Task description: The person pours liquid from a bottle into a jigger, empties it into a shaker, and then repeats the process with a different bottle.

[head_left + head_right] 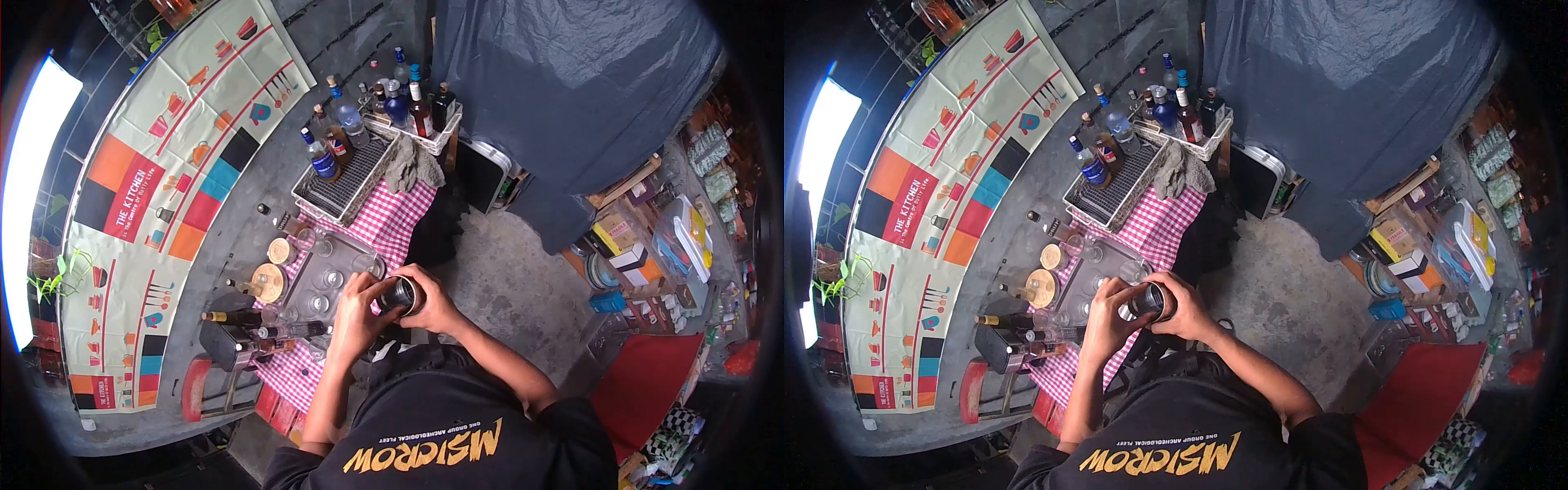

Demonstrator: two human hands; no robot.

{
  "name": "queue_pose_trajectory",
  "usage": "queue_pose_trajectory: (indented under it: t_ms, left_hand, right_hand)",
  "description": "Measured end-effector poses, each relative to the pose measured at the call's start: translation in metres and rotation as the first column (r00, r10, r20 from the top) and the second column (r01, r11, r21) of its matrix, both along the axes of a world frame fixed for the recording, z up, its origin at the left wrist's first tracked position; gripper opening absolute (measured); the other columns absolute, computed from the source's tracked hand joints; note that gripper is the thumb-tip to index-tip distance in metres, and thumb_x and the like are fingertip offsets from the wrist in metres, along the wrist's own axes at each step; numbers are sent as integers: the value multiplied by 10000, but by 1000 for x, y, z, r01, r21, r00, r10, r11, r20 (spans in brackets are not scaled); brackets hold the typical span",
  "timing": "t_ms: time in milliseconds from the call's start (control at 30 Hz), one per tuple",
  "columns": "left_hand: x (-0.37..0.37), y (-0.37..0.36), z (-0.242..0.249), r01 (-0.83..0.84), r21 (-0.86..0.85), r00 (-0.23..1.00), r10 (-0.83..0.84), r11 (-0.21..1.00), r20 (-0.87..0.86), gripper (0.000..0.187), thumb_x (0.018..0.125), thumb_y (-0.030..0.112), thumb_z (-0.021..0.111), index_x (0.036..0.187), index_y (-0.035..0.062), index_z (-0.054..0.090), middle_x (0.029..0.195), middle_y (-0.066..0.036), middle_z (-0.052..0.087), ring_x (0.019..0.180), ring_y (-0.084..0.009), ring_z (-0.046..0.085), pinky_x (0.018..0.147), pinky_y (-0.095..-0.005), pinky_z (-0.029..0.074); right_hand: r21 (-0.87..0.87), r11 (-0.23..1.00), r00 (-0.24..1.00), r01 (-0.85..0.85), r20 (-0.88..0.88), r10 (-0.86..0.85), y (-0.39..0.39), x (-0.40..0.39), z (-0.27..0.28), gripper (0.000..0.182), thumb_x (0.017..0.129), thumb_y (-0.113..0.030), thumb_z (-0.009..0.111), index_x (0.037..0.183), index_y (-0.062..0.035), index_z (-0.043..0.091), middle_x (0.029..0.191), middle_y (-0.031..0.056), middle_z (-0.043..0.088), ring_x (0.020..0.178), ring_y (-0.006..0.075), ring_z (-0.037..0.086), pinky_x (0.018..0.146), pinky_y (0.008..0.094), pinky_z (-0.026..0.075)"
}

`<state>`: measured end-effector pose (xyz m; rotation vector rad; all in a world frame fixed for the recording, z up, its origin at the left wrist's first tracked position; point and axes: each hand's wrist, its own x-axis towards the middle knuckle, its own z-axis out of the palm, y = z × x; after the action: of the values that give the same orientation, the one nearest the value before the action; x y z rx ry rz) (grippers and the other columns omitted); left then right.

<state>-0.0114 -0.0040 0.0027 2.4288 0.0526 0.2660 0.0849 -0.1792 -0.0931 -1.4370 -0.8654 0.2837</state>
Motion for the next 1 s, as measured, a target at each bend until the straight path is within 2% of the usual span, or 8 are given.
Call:
queue_pose_trajectory:
  t_ms: [167, 367, 467, 1000]
  left_hand:
    - [-1, 1, 0, 9, 16, 1000, -9, 1000, -27, 588, 728, 100, 954, 1296, 35, 815, 1043, -126, 680, 1023, -327, 645, 931, -449, 547]
    - [-1, 2, 0, 4, 19, 999, -4, 1000, -43, 588, 719, 87, 954, 1289, 33, 818, 1041, -126, 684, 1021, -327, 649, 930, -449, 551]
    - [1, 2, -3, 0, 19, 1000, 0, 1000, -10, 551, 692, 97, 975, 1221, 35, 834, 1008, -124, 694, 980, -329, 647, 900, -452, 555]
    - [6, 0, 1, 19, 22, 999, -18, 1000, -42, 567, 699, 82, 957, 1248, 37, 823, 1036, -124, 690, 1017, -332, 653, 929, -460, 556]
  right_hand:
    - [2, 1000, 1000, -2, 7, 2, 1, 1, 0, 896, 623, -81, 971, 1439, -48, 604, 1345, 146, 693, 1246, 330, 710, 1064, 436, 560]
    - [2, 1000, 1000, -1, 5, 1, 1, 1, 2, 890, 627, -89, 974, 1438, -49, 609, 1340, 146, 695, 1246, 332, 708, 1065, 439, 560]
    - [0, 1000, 1000, 1, 12, -1, 2, 1, 2, 894, 626, -93, 976, 1441, -50, 610, 1343, 146, 694, 1249, 332, 707, 1066, 441, 560]
    - [-21, 1000, 1000, -6, 1, 6, 1, 5, -6, 903, 624, -96, 985, 1444, -47, 611, 1361, 152, 685, 1277, 343, 694, 1093, 453, 554]
